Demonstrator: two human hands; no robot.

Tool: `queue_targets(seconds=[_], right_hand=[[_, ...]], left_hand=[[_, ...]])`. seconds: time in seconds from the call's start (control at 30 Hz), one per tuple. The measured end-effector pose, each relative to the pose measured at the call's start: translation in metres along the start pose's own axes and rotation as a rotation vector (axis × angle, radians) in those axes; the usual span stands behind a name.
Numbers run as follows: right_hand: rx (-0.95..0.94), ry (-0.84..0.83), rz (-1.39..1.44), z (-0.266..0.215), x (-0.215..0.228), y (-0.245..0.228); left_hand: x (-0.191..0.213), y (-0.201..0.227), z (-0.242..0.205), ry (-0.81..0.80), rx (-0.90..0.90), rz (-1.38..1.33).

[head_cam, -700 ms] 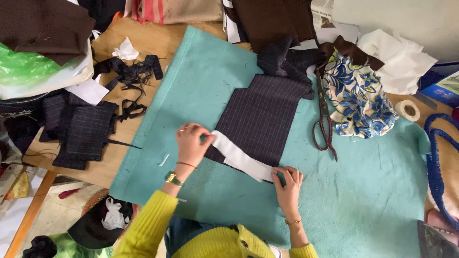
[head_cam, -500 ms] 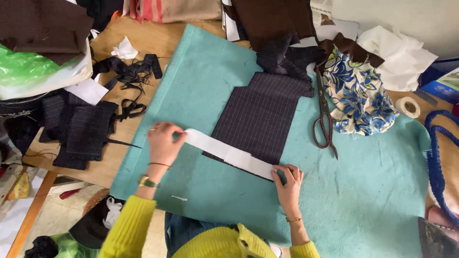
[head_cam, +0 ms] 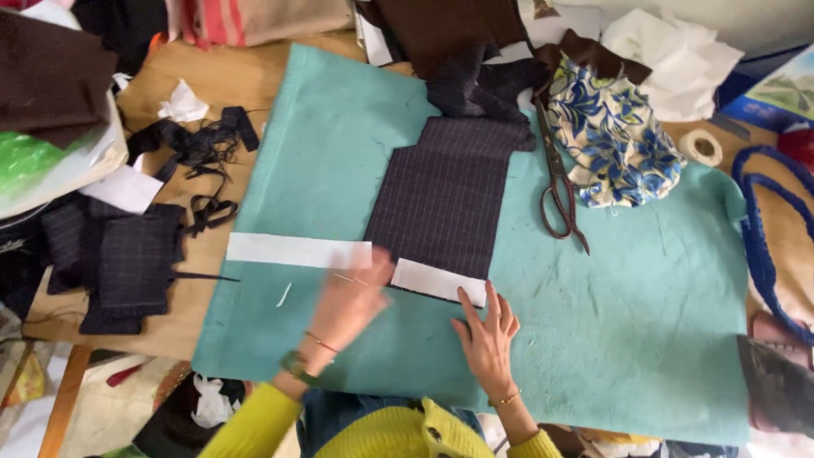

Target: Applying and ironing interfacing strips onto fabric pieces to prepare them for garment construction.

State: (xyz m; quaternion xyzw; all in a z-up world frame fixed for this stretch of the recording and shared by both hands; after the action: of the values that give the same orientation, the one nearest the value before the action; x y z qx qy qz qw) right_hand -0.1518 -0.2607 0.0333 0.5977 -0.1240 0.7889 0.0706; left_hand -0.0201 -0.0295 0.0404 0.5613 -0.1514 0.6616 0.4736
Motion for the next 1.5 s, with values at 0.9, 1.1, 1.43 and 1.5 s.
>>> queue_targets(seconds=[0.9,1.1,1.43,1.5], right_hand=[[-0.211,-0.019,0.133,-0.009,0.004,0.004],[-0.271,-0.038,0.274,-0.008,0.001,0.012],[-0.726,-0.099,1.063,0.057,-0.003,0.055],[-0.871,-0.212,1.374,0.071,-0.007,0.048]], left_hand=[[-0.028,0.023,0.016,0.14,-0.306,0.21],[-0.017,0.017,0.014,0.153,-0.256,0.128],[-0.021,-0.072,0.012,0.189,0.271,0.053],[-0.022,-0.076,0.022,0.123,0.406,0.024]])
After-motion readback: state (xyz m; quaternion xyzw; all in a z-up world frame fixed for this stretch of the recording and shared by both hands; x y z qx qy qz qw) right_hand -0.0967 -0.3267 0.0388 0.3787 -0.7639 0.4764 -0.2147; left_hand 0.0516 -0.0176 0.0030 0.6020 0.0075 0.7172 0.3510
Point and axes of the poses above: each hand's wrist, its own z-axis towards the middle knuckle, its own x-axis out of the back of the hand, y = z × x, the point moved 6 cm from there along z, towards the middle knuckle, and after that the axes turned 11 degrees about -x, right-handed, at the moved point
